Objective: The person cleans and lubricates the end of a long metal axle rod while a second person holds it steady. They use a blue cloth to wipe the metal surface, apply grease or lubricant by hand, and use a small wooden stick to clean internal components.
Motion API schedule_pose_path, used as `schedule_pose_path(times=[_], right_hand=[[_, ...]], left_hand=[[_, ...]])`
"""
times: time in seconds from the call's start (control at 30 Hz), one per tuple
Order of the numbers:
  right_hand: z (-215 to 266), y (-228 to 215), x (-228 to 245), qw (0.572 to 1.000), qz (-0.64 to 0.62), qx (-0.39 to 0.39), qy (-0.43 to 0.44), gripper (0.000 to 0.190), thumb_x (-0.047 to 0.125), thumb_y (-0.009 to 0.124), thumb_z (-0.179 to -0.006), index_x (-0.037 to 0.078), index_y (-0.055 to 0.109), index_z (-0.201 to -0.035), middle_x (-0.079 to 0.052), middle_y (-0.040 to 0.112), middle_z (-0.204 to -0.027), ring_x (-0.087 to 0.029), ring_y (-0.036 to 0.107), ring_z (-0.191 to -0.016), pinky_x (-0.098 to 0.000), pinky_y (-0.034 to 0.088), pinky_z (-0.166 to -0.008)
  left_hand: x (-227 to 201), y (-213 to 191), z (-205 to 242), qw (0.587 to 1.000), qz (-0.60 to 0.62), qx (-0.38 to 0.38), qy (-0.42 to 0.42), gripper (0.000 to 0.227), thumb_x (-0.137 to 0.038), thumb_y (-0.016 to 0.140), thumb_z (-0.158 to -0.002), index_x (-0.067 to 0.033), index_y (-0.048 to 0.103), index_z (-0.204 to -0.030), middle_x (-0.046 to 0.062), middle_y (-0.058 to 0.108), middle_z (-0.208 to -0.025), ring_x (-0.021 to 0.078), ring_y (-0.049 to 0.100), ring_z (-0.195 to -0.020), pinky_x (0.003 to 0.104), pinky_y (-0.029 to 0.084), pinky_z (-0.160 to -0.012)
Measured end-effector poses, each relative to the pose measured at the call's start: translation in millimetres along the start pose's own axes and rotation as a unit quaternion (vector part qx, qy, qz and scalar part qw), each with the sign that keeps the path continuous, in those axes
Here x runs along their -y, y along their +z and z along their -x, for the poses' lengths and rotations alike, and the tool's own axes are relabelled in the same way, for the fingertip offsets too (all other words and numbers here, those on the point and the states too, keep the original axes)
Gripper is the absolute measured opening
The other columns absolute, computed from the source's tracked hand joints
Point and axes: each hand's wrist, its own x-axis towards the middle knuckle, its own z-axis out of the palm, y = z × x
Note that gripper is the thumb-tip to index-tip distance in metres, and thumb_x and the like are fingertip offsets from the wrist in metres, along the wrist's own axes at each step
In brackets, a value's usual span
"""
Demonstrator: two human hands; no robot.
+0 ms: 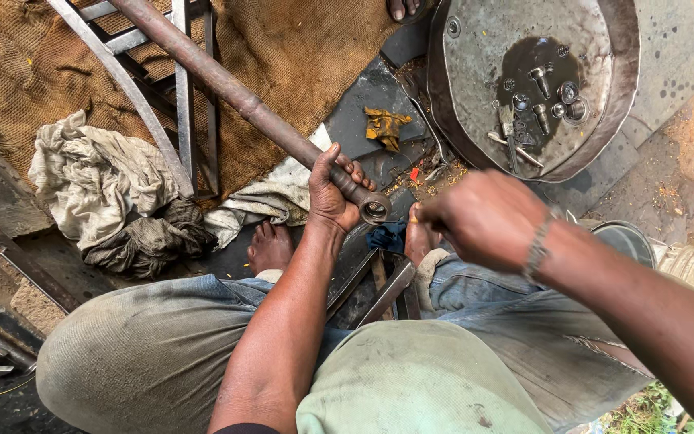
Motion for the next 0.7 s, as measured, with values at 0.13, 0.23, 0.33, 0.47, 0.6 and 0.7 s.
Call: schedule_pose_path(times=[0.13, 0.23, 0.33, 0.47, 0.6, 0.7], right_hand=[[-16, -21, 20, 0.996, 0.087, -0.003, -0.022, 0.009, 0.011, 0.071, -0.079, 0.011, 0.078, -0.085, -0.021, 0.072, -0.083, -0.039, 0.072, -0.08, -0.0485, 0.058, -0.07], [-17, -28, 34, 0.995, 0.094, -0.007, -0.038, 0.012, 0.017, 0.075, -0.076, 0.005, 0.077, -0.079, -0.024, 0.071, -0.082, -0.041, 0.072, -0.083, -0.0487, 0.058, -0.073], [-19, -30, 39, 0.996, 0.084, 0.021, -0.023, 0.016, 0.019, 0.077, -0.075, 0.004, 0.077, -0.081, -0.024, 0.071, -0.084, -0.041, 0.071, -0.086, -0.0491, 0.058, -0.074], [-27, -20, 25, 0.999, -0.004, -0.005, -0.032, 0.027, 0.012, 0.074, -0.073, 0.011, 0.079, -0.099, -0.021, 0.073, -0.084, -0.04, 0.071, -0.082, -0.0507, 0.057, -0.07], [-32, 20, -5, 0.997, -0.023, 0.051, 0.049, 0.032, 0.009, 0.063, -0.088, 0.018, 0.076, -0.115, -0.016, 0.075, -0.088, -0.03, 0.076, -0.072, -0.0435, 0.062, -0.067], [-14, 69, -22, 0.995, -0.083, -0.052, 0.01, 0.026, 0.013, 0.064, -0.091, 0.015, 0.077, -0.114, -0.015, 0.077, -0.084, -0.027, 0.075, -0.069, -0.0411, 0.061, -0.067]], left_hand=[[0, 2, 1, 1.0, 0.015, -0.006, 0.002, 0.035, -0.038, 0.08, -0.082, -0.017, 0.053, -0.073, 0.003, 0.051, -0.063, 0.0184, 0.054, -0.06, 0.042, 0.049, -0.065], [0, 2, 1, 1.0, 0.004, 0.008, 0.01, 0.037, -0.039, 0.079, -0.081, -0.0148, 0.053, -0.073, 0.004, 0.051, -0.063, 0.0191, 0.053, -0.059, 0.042, 0.05, -0.065], [1, 0, 0, 1.0, 0.006, 0.021, 0.014, 0.036, -0.038, 0.08, -0.082, -0.015, 0.053, -0.075, 0.004, 0.052, -0.065, 0.019, 0.053, -0.061, 0.043, 0.049, -0.066], [0, 0, 0, 1.0, 0.001, 0.02, 0.009, 0.038, -0.041, 0.079, -0.081, -0.0145, 0.053, -0.074, 0.005, 0.052, -0.063, 0.0205, 0.052, -0.059, 0.042, 0.049, -0.065], [1, -3, 1, 1.0, -0.009, 0.025, 0.016, 0.04, -0.044, 0.077, -0.081, -0.0134, 0.053, -0.071, 0.006, 0.052, -0.061, 0.0206, 0.051, -0.058, 0.043, 0.05, -0.064], [-1, -5, 2, 1.0, -0.009, 0.016, 0.006, 0.039, -0.043, 0.077, -0.082, -0.0136, 0.053, -0.072, 0.006, 0.052, -0.062, 0.0203, 0.051, -0.059, 0.042, 0.05, -0.066]])
